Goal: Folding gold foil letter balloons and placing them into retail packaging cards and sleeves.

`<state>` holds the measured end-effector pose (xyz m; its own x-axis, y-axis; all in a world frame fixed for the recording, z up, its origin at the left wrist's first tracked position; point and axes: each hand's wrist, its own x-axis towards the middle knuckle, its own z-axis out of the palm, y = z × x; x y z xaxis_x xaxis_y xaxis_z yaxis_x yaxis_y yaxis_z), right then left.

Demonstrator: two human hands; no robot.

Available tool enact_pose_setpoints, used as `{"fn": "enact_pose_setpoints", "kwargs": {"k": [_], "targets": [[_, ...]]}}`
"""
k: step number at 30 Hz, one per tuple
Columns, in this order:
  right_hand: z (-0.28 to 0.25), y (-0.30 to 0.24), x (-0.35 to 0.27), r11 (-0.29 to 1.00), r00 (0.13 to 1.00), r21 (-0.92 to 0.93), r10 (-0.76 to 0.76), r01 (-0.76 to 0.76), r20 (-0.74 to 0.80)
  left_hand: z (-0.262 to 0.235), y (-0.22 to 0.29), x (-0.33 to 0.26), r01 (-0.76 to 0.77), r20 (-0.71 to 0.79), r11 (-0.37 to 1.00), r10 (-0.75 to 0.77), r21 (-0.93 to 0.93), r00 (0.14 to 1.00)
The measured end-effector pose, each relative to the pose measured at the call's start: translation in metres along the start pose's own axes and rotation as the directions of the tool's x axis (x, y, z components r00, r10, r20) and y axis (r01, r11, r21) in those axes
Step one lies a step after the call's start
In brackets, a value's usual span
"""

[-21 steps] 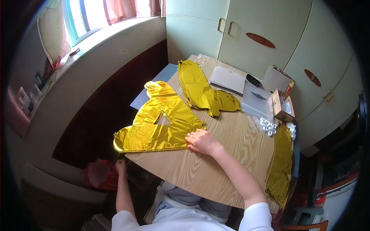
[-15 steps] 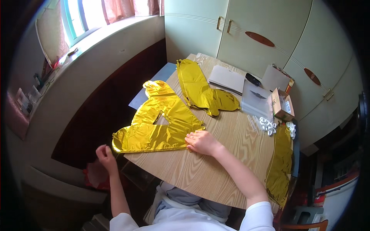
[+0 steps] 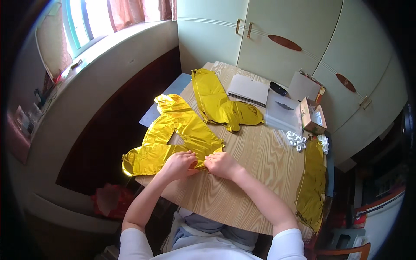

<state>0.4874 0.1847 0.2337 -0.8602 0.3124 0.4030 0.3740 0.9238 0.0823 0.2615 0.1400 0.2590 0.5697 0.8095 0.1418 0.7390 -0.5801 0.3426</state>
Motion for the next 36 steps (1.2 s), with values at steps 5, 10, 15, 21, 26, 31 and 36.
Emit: {"fn": "enact_pose_setpoints", "kwargs": {"k": [5,10,15,21,26,31,36], "targets": [[-0.014,0.005,0.012,0.993,0.979,0.042,0.100,-0.109,0.179,-0.006,-0.002,0.002,0.123,0.049,0.988,-0.119,-0.089,0.992],[-0.015,0.006,0.015,0.982,0.971,0.085,0.154,-0.171,0.181,-0.005,-0.001,0.001,0.155,0.041,0.983,-0.151,-0.103,0.988],[-0.021,0.006,0.022,0.923,0.918,0.164,0.301,-0.349,0.257,-0.002,0.002,0.002,0.118,-0.053,0.989,-0.124,-0.094,0.991],[-0.029,0.007,0.032,0.871,0.884,0.212,0.382,-0.442,0.270,0.007,0.007,0.005,0.227,-0.074,0.973,-0.230,-0.050,0.970],[-0.027,0.012,0.025,0.925,0.921,0.049,0.367,-0.376,0.128,0.012,0.007,0.007,0.254,-0.167,0.964,-0.263,-0.074,0.950],[-0.024,0.013,0.011,0.904,0.884,-0.035,0.408,-0.427,-0.229,0.011,0.007,0.007,0.318,-0.227,0.928,-0.358,-0.193,0.906],[-0.004,-0.009,-0.009,0.932,0.950,0.231,0.304,-0.281,-0.069,0.008,0.004,0.007,0.359,-0.209,0.899,-0.412,-0.251,0.887]]}}
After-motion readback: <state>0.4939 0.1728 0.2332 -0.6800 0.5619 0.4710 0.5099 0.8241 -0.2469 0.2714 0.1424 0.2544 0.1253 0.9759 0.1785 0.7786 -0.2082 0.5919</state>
